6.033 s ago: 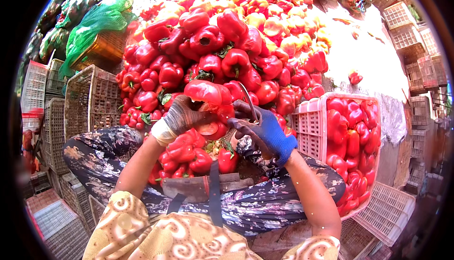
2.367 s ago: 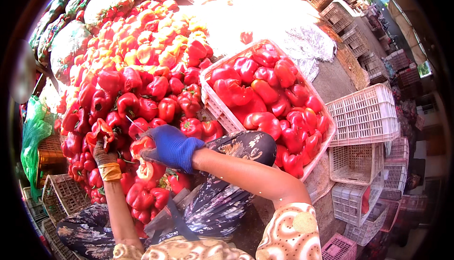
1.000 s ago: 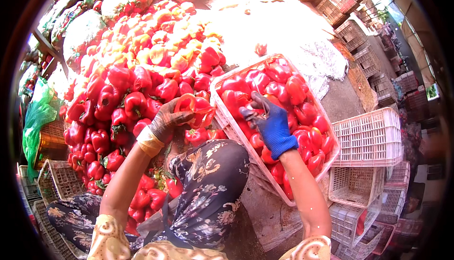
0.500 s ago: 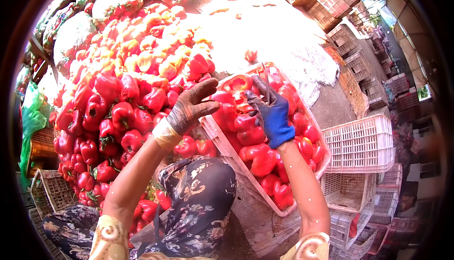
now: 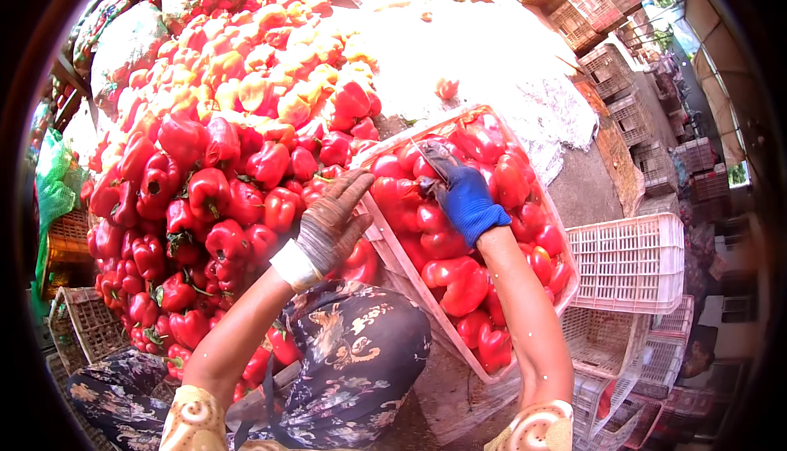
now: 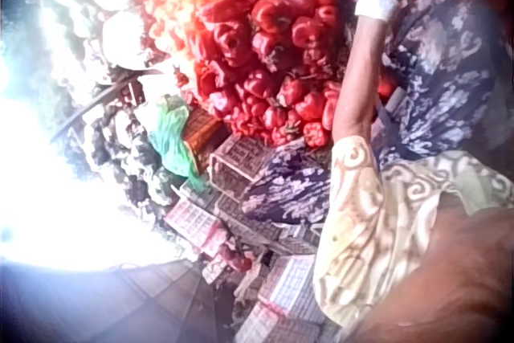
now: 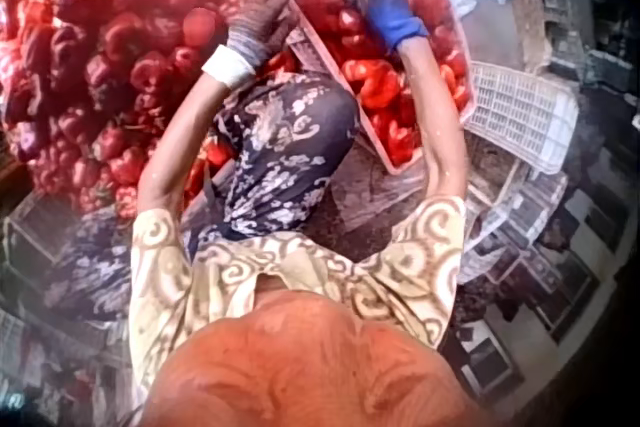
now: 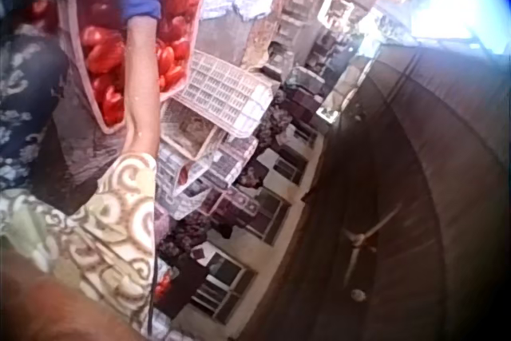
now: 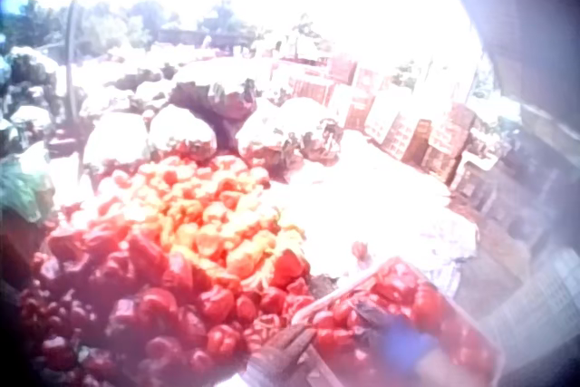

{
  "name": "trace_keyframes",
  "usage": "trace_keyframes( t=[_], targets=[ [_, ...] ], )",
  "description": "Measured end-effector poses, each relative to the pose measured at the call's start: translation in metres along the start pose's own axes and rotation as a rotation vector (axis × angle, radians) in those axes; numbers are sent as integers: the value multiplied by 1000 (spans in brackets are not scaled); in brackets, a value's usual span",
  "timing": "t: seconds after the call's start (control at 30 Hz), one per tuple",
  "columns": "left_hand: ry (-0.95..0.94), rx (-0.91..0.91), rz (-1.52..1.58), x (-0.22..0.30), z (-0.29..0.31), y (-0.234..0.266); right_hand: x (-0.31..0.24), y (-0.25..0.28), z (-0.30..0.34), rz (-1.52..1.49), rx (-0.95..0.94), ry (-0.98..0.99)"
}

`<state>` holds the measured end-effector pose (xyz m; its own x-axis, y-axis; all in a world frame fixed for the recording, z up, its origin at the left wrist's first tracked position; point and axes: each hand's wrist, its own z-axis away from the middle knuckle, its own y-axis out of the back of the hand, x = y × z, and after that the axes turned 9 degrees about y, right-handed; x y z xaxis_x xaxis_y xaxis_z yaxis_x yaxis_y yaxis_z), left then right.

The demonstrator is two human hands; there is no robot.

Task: The person removes the stems and cores from red bell peppers using a knife and places the cleaned peppers into a plastic crate.

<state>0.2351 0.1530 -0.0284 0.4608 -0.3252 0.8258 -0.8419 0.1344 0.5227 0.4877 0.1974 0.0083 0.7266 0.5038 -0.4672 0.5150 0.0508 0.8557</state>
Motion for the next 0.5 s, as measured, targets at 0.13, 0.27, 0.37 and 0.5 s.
trace_keyframes(
  t=[0.13, 0.27, 0.37, 0.5],
  targets=[
    [-93, -24, -355, -4, -16, -36, 7, -2, -11, -79, -115, -41],
    [-64, -52, -574, -11, -22, -53, 11, -12, -22, 36, -201, -24],
    [-31, -65, -629, -10, -24, -59, 15, -25, -25, 76, -206, 38],
    [-15, -72, -651, -9, -28, -63, 12, -33, -26, -30, -187, -32]
  ],
)
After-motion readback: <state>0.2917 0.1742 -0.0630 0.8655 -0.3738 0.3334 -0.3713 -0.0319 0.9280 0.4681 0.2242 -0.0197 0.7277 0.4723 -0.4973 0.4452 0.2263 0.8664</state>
